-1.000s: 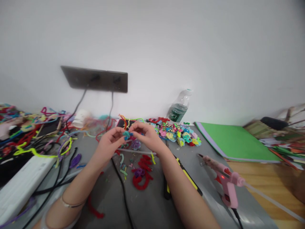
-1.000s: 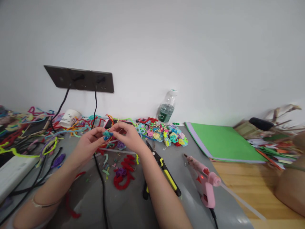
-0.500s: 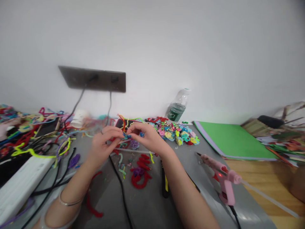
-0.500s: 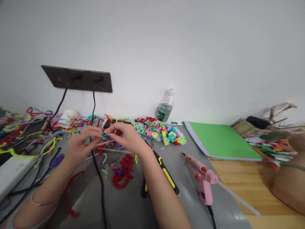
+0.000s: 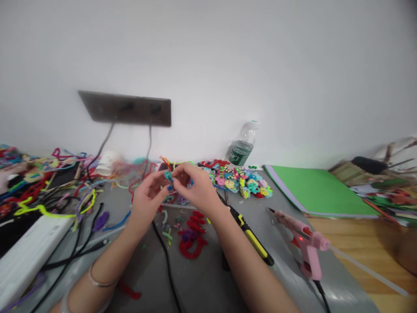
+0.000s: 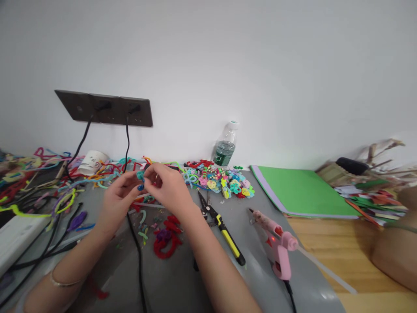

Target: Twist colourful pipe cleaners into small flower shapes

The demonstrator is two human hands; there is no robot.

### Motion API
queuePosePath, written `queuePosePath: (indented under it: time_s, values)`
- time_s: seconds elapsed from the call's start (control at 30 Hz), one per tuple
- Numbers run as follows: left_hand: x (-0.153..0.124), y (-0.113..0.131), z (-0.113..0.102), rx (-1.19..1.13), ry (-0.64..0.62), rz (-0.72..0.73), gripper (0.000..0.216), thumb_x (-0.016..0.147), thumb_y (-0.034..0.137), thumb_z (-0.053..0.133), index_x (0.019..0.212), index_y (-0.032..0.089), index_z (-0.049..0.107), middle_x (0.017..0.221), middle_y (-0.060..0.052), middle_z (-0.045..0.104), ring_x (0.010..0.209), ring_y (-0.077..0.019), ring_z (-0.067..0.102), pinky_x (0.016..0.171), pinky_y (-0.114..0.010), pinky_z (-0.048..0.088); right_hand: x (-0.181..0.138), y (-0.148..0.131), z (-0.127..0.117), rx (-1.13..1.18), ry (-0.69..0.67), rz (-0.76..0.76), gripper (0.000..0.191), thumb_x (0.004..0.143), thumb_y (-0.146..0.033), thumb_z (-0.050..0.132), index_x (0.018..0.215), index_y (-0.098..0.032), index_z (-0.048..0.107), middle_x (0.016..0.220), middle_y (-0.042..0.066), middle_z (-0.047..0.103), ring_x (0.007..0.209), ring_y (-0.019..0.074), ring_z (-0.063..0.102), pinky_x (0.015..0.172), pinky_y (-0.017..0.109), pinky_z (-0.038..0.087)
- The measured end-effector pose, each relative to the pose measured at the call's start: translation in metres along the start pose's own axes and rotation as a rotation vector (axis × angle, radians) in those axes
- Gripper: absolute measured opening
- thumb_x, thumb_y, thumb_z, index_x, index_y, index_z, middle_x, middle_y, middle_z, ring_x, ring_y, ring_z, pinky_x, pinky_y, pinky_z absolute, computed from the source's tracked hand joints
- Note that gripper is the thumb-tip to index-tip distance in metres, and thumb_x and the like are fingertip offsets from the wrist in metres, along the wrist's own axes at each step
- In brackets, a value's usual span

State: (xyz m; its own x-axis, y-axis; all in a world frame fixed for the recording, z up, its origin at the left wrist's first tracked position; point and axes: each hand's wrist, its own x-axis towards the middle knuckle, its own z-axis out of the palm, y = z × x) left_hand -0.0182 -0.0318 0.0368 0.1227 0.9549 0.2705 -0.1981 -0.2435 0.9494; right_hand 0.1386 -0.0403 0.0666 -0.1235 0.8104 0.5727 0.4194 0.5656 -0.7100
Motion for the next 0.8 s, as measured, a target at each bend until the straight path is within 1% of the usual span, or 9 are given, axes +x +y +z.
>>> queuePosePath:
  time_s: [0.1,0.23,0.3,0.37,0.47,0.53,0.63,0.73,0.8]
  values:
    - [0.001,-0.003,-0.003,-0.015,0.009,-0.037,0.033,0.074,0.036,0.079,0.102,0.020,0.072,0.097,-0.006,0.074,0.090,-0.0208,0.070,0.083,-0.031,0.057,-0.001,0.000,0.004,0.012,-0.015,-0.014,0.007,0.081,-0.014,0.056,0.084,-0.020,0.058,0.070,-0.002,0.058,0.062,0.0110,0.053,0.062,0.023,0.042]
    - [0.004,-0.006,-0.007,-0.084,0.040,-0.083,0.027,0.075,0.037,0.078,0.096,0.020,0.075,0.091,-0.004,0.075,0.079,-0.0172,0.070,0.075,-0.027,0.058,0.000,0.000,0.005,0.054,-0.057,-0.021,0.005,0.083,-0.015,0.058,0.084,-0.019,0.059,0.071,-0.002,0.057,0.062,0.0112,0.052,0.061,0.023,0.043]
    - [0.006,-0.006,-0.007,-0.119,0.077,-0.108,0.027,0.072,0.037,0.081,0.092,0.020,0.075,0.087,-0.003,0.075,0.076,-0.0167,0.070,0.072,-0.026,0.058,0.000,0.001,0.004,0.045,-0.087,-0.037,0.008,0.083,-0.014,0.060,0.089,-0.019,0.060,0.077,0.000,0.059,0.064,0.0116,0.053,0.063,0.023,0.044]
    - [0.008,-0.005,-0.005,-0.159,0.104,-0.133,0.026,0.068,0.037,0.083,0.086,0.019,0.075,0.081,-0.002,0.074,0.074,-0.0163,0.068,0.069,-0.026,0.057,-0.001,0.002,0.003,0.022,-0.107,-0.061,0.014,0.083,-0.012,0.060,0.096,-0.019,0.061,0.086,0.002,0.062,0.069,0.0123,0.054,0.067,0.024,0.045]
    - [0.009,0.000,-0.003,-0.217,0.112,-0.184,0.026,0.064,0.036,0.085,0.078,0.017,0.073,0.074,-0.001,0.071,0.068,-0.0137,0.065,0.066,-0.024,0.056,-0.001,0.003,0.000,-0.010,-0.123,-0.097,0.021,0.086,-0.010,0.056,0.103,-0.020,0.062,0.097,0.004,0.063,0.079,0.0141,0.058,0.074,0.026,0.046]
    - [0.009,0.004,-0.003,-0.244,0.079,-0.231,0.025,0.064,0.034,0.085,0.077,0.017,0.072,0.072,0.000,0.067,0.064,-0.0117,0.062,0.062,-0.022,0.055,-0.001,0.002,-0.002,-0.023,-0.139,-0.122,0.021,0.088,-0.011,0.054,0.104,-0.021,0.062,0.100,0.005,0.064,0.084,0.0154,0.059,0.077,0.027,0.046]
    - [0.009,0.007,-0.006,-0.263,-0.016,-0.283,0.019,0.068,0.031,0.081,0.073,0.017,0.068,0.066,0.003,0.059,0.059,-0.0091,0.055,0.054,-0.018,0.050,-0.001,0.000,-0.003,-0.010,-0.153,-0.148,0.018,0.090,-0.012,0.054,0.101,-0.022,0.063,0.099,0.006,0.064,0.088,0.0162,0.060,0.078,0.028,0.047]
    - [0.009,0.007,-0.009,-0.241,-0.107,-0.313,0.017,0.073,0.032,0.077,0.072,0.018,0.067,0.063,0.004,0.054,0.055,-0.0088,0.051,0.049,-0.018,0.047,0.000,-0.001,-0.005,0.042,-0.137,-0.144,0.012,0.089,-0.012,0.056,0.092,-0.020,0.063,0.093,0.005,0.064,0.085,0.0157,0.060,0.076,0.027,0.047]
    - [0.008,0.006,-0.009,-0.211,-0.137,-0.312,0.018,0.074,0.034,0.076,0.076,0.018,0.068,0.065,0.003,0.056,0.056,-0.0094,0.052,0.050,-0.018,0.048,0.001,-0.001,-0.006,0.091,-0.125,-0.122,0.008,0.087,-0.012,0.058,0.087,-0.019,0.063,0.087,0.003,0.064,0.080,0.0148,0.059,0.073,0.027,0.047]
